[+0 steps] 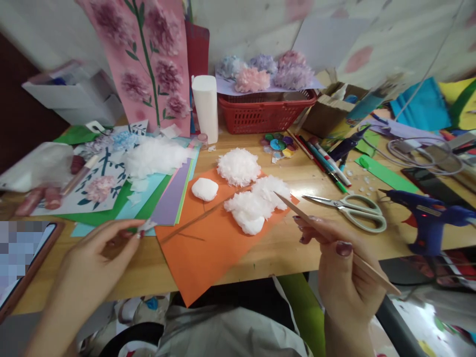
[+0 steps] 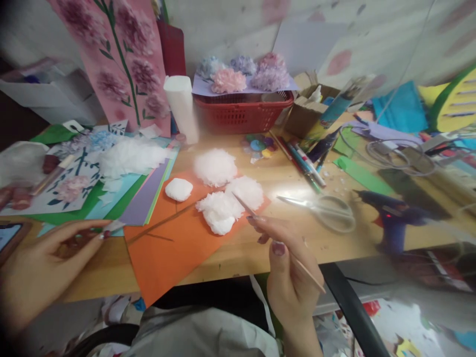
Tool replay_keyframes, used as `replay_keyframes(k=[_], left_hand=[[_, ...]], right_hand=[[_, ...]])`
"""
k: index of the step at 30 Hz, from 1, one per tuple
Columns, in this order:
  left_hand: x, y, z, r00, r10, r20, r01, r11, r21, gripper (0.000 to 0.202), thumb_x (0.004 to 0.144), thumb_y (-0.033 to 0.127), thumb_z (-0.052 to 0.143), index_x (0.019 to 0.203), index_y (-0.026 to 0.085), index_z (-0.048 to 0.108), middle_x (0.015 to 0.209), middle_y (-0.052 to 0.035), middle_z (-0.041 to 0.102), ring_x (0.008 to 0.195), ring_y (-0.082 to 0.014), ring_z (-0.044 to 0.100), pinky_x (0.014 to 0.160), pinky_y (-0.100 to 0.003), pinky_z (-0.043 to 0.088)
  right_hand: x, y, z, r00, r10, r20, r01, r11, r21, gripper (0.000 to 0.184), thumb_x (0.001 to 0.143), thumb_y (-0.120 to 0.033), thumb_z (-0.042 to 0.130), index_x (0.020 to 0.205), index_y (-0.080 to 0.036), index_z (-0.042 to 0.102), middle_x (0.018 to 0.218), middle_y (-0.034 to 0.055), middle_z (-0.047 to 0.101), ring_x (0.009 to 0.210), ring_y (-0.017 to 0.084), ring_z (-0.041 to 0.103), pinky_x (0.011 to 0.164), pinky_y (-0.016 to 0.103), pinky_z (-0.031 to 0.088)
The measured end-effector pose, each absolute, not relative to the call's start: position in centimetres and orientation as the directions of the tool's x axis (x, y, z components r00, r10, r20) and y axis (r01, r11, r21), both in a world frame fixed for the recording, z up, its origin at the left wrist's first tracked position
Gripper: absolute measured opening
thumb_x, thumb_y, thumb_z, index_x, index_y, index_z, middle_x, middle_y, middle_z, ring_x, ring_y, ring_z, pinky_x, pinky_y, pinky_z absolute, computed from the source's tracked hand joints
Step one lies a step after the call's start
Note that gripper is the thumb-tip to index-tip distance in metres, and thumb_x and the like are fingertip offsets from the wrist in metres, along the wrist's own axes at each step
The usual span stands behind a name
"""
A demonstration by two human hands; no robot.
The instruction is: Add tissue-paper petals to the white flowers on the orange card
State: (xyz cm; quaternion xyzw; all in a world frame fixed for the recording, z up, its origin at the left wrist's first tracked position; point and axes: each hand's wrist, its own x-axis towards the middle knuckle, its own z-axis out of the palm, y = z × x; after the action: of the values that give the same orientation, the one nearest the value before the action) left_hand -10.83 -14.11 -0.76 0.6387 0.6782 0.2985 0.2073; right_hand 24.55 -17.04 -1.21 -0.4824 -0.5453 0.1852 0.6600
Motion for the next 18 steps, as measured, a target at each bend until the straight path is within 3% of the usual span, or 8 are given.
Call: replay_keyframes(k=[3, 5, 7, 9, 11, 13, 16, 18], left_hand=[[-8.1, -13.6, 0.8, -0.039, 0.982, 0.186, 0.872, -0.057, 0.486, 0.013, 0.092, 0.032, 0.064, 0.104, 0.033, 0.069, 0.117, -0.0004, 0.062, 0.116, -0.0299, 0.058, 0.103, -0.041, 0.046], [-6.2, -13.2, 1.9, -0.040, 0.969, 0.244, 0.879, -0.082, 0.469, 0.018, 0.091, 0.033, 0.067, 0.107, 0.030, 0.070, 0.121, -0.0038, 0.061, 0.123, -0.0326, 0.054, 0.103, -0.043, 0.046], [-3.8, -13.0, 2.6, -0.059, 0.960, 0.274, 0.801, -0.119, 0.587, 0.018, 0.090, 0.035, 0.067, 0.107, 0.030, 0.072, 0.114, -0.0029, 0.063, 0.112, -0.0272, 0.059, 0.089, -0.036, 0.051], [-0.7, -12.8, 2.8, -0.033, 0.979, 0.202, 0.620, -0.139, 0.773, 0.015, 0.091, 0.037, 0.066, 0.101, 0.030, 0.075, 0.092, 0.0007, 0.066, 0.084, -0.0185, 0.061, 0.074, -0.029, 0.051], [3.0, -12.5, 2.6, 0.101, 0.995, 0.017, 0.465, -0.063, 0.883, 0.027, 0.092, 0.037, 0.065, 0.115, 0.026, 0.073, 0.081, 0.0018, 0.066, 0.070, -0.0157, 0.059, 0.064, -0.027, 0.050], [6.3, -12.1, 2.1, 0.215, 0.976, 0.011, 0.334, -0.085, 0.939, 0.039, 0.092, 0.032, 0.065, 0.130, 0.024, 0.066, 0.081, 0.0031, 0.066, 0.064, -0.0131, 0.055, 0.062, -0.026, 0.049], [8.8, -11.9, 1.3, 0.329, 0.941, 0.077, 0.254, -0.167, 0.953, 0.016, 0.095, 0.024, 0.061, 0.098, 0.020, 0.076, 0.083, 0.0004, 0.069, 0.072, -0.0134, 0.059, 0.064, -0.024, 0.047], [8.5, -12.4, 0.9, 0.324, 0.937, 0.130, 0.246, -0.216, 0.945, 0.019, 0.096, 0.021, 0.061, 0.084, 0.020, 0.075, 0.082, 0.0000, 0.069, 0.075, -0.0135, 0.061, 0.065, -0.024, 0.047]], right_hand=[[24.5, -17.4, -0.8, 0.301, 0.784, 0.543, 0.265, 0.479, -0.837, 0.030, 0.105, -0.028, 0.048, 0.116, -0.033, 0.075, 0.106, 0.0038, 0.077, 0.093, 0.024, 0.066, 0.068, 0.038, 0.047], [24.4, -17.7, -0.6, 0.308, 0.794, 0.524, 0.252, 0.463, -0.850, 0.030, 0.104, -0.030, 0.049, 0.116, -0.033, 0.076, 0.104, 0.0045, 0.077, 0.090, 0.025, 0.066, 0.068, 0.039, 0.047], [24.2, -18.0, -0.4, 0.329, 0.805, 0.493, 0.231, 0.438, -0.869, 0.028, 0.103, -0.033, 0.050, 0.115, -0.034, 0.076, 0.102, 0.0053, 0.077, 0.087, 0.026, 0.065, 0.068, 0.040, 0.048], [24.0, -18.4, -0.3, 0.340, 0.814, 0.470, 0.196, 0.428, -0.882, 0.026, 0.103, -0.035, 0.052, 0.114, -0.035, 0.076, 0.102, 0.0053, 0.077, 0.088, 0.026, 0.066, 0.069, 0.041, 0.048], [23.8, -18.7, -0.2, 0.348, 0.820, 0.455, 0.160, 0.426, -0.891, 0.026, 0.103, -0.034, 0.053, 0.114, -0.034, 0.076, 0.104, 0.0048, 0.077, 0.092, 0.026, 0.067, 0.071, 0.040, 0.048], [23.7, -18.8, -0.2, 0.357, 0.821, 0.445, 0.141, 0.424, -0.895, 0.027, 0.103, -0.033, 0.052, 0.115, -0.033, 0.076, 0.105, 0.0040, 0.077, 0.091, 0.025, 0.068, 0.072, 0.039, 0.048], [23.9, -18.8, -0.2, 0.372, 0.814, 0.446, 0.116, 0.436, -0.893, 0.028, 0.104, -0.034, 0.051, 0.114, -0.031, 0.076, 0.103, 0.0035, 0.078, 0.084, 0.022, 0.067, 0.069, 0.037, 0.049], [24.0, -18.5, -0.4, 0.389, 0.816, 0.427, 0.085, 0.430, -0.899, 0.029, 0.105, -0.036, 0.050, 0.111, -0.029, 0.077, 0.099, 0.0046, 0.079, 0.081, 0.021, 0.067, 0.065, 0.035, 0.049]])
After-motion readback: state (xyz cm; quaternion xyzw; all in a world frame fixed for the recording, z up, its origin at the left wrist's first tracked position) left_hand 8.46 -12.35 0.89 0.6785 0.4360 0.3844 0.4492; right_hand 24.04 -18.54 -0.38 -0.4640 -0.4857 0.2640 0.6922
